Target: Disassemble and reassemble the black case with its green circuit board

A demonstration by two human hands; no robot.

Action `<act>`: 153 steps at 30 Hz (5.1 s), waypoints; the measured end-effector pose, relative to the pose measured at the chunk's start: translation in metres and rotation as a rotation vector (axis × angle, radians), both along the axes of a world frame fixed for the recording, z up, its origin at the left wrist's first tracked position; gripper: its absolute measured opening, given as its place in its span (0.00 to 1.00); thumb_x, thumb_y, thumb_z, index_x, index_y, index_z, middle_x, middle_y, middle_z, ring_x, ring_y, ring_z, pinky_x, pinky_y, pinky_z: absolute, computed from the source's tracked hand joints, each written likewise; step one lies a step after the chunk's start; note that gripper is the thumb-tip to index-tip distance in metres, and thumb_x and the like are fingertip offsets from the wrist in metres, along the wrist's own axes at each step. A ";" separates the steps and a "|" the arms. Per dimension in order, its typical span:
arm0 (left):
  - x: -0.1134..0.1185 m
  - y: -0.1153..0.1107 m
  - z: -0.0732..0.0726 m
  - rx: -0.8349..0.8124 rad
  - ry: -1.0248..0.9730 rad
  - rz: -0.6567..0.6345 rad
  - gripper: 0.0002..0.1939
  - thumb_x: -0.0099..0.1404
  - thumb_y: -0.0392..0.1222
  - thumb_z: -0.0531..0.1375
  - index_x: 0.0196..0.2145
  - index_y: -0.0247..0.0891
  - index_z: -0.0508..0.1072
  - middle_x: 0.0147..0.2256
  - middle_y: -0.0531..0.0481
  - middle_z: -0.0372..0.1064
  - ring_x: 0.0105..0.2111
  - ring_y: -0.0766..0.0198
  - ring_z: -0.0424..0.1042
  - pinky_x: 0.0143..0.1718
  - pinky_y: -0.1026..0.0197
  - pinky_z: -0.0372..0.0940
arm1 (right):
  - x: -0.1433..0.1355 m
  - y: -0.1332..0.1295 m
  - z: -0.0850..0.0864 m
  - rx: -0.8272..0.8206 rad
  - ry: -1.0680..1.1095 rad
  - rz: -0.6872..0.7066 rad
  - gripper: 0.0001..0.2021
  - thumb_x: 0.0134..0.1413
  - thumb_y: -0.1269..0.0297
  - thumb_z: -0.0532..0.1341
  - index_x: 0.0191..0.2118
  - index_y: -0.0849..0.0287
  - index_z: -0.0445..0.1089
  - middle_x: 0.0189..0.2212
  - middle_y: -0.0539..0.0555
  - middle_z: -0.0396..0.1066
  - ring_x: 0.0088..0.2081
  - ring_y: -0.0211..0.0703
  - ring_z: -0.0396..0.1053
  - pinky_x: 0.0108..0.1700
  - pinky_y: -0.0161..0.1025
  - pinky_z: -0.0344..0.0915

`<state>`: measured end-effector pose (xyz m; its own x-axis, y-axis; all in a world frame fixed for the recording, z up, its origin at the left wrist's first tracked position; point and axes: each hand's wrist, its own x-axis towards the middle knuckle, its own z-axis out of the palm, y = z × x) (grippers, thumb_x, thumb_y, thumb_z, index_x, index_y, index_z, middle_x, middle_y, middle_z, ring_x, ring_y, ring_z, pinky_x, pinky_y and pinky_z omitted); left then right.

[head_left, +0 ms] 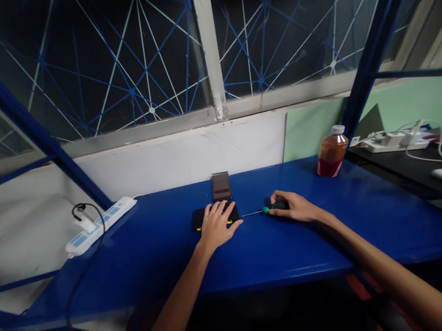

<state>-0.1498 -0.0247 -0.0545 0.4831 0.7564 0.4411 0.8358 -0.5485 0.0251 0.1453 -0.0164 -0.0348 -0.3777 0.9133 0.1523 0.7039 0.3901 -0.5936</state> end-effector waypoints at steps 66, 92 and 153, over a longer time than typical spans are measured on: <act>-0.008 -0.005 0.017 -0.086 -0.157 -0.112 0.29 0.56 0.60 0.62 0.52 0.44 0.71 0.51 0.46 0.71 0.51 0.50 0.68 0.54 0.44 0.57 | -0.011 -0.006 -0.004 0.214 -0.078 0.052 0.22 0.62 0.45 0.51 0.44 0.54 0.75 0.39 0.56 0.74 0.39 0.49 0.72 0.39 0.41 0.64; -0.007 -0.005 0.015 -0.080 -0.157 -0.126 0.29 0.57 0.60 0.62 0.52 0.44 0.70 0.51 0.46 0.70 0.51 0.50 0.68 0.54 0.44 0.57 | -0.011 -0.007 -0.004 0.221 -0.065 0.040 0.21 0.62 0.45 0.51 0.43 0.53 0.75 0.39 0.55 0.75 0.38 0.48 0.72 0.38 0.40 0.64; -0.008 -0.007 0.013 -0.058 -0.131 -0.108 0.29 0.58 0.58 0.61 0.54 0.42 0.69 0.52 0.43 0.69 0.52 0.47 0.67 0.54 0.42 0.55 | -0.024 0.014 -0.003 0.234 -0.198 0.012 0.14 0.51 0.50 0.63 0.33 0.55 0.65 0.25 0.48 0.69 0.25 0.39 0.63 0.26 0.34 0.49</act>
<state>-0.1579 -0.0321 -0.0420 0.5040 0.7291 0.4630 0.7597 -0.6293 0.1640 0.1215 -0.0027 -0.0379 -0.4317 0.8574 0.2803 0.7917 0.5091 -0.3378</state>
